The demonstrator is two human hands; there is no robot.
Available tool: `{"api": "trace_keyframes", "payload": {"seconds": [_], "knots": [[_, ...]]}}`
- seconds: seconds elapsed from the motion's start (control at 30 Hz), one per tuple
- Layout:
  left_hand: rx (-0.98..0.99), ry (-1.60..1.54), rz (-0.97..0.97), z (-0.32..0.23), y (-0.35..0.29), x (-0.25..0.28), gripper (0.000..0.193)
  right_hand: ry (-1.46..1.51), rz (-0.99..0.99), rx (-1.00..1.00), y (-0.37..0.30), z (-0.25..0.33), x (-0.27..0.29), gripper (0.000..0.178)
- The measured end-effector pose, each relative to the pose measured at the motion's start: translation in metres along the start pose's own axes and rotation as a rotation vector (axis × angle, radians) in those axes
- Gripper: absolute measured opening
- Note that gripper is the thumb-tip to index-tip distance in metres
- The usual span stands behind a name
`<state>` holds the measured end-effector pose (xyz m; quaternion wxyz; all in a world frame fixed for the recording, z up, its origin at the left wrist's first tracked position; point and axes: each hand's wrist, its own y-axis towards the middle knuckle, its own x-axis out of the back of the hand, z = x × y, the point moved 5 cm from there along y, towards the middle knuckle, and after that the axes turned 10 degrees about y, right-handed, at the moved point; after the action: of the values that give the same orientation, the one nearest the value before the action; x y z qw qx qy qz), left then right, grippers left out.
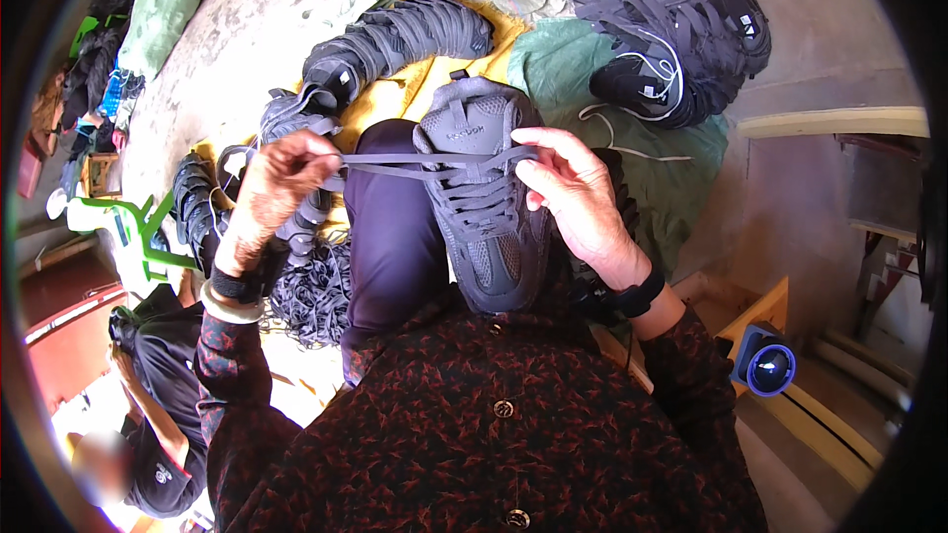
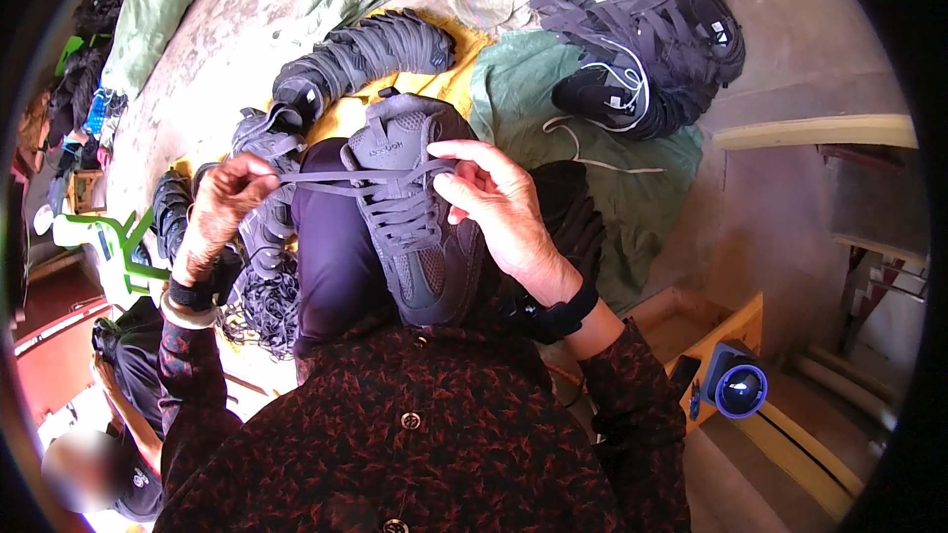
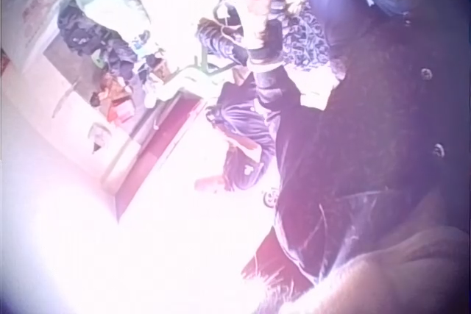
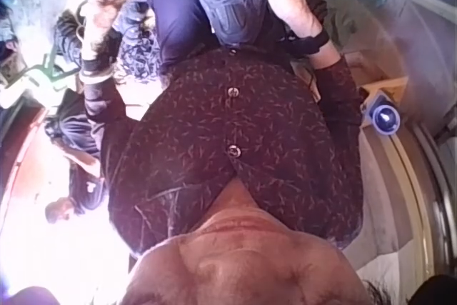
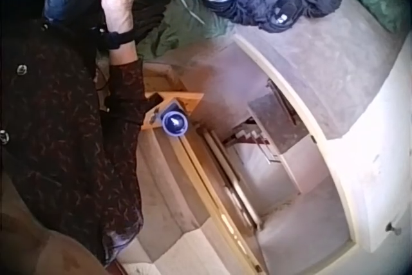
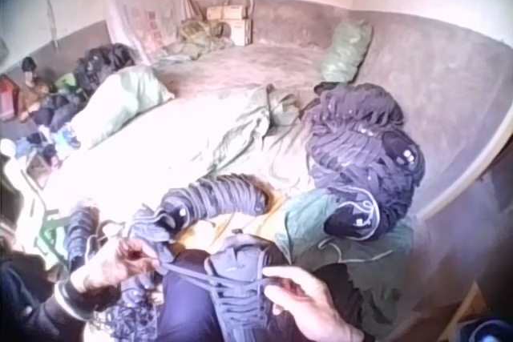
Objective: Lacing a black sneaker upper.
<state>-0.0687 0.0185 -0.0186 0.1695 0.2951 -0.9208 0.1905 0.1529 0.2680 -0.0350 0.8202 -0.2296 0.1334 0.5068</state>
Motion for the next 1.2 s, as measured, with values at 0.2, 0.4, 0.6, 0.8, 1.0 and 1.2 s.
{"api": "trace_keyframes", "payload": {"seconds": [0.2, 0.4, 0.6, 0.8, 1.0, 1.2], "knots": [[0.225, -0.001, -0.201, 0.048, -0.008, 0.058, 0.008, -0.031, 0.007, -0.017, 0.002, -0.001, -0.002, 0.034], [0.033, 0.543, -0.271, 0.023, 0.003, 0.029, 0.015, -0.024, 0.014, 0.005, 0.0, 0.001, -0.003, 0.034], [-0.068, 0.253, -0.109, -0.037, -0.002, -0.038, 0.016, -0.043, 0.023, 0.015, 0.0, 0.018, -0.011, 0.034], [-0.23, 0.355, 0.083, -0.065, 0.003, -0.065, 0.021, -0.466, 0.153, 0.094, 0.007, 0.044, -0.031, 0.023], [-0.038, 0.13, 0.278, -0.037, 0.0, -0.042, 0.013, -0.914, 0.259, 0.333, 0.015, 0.069, -0.069, 0.015], [0.085, 0.029, 0.327, -0.018, -0.025, -0.016, 0.014, -1.025, 0.471, 0.51, 0.03, 0.069, -0.106, 0.013]]}}
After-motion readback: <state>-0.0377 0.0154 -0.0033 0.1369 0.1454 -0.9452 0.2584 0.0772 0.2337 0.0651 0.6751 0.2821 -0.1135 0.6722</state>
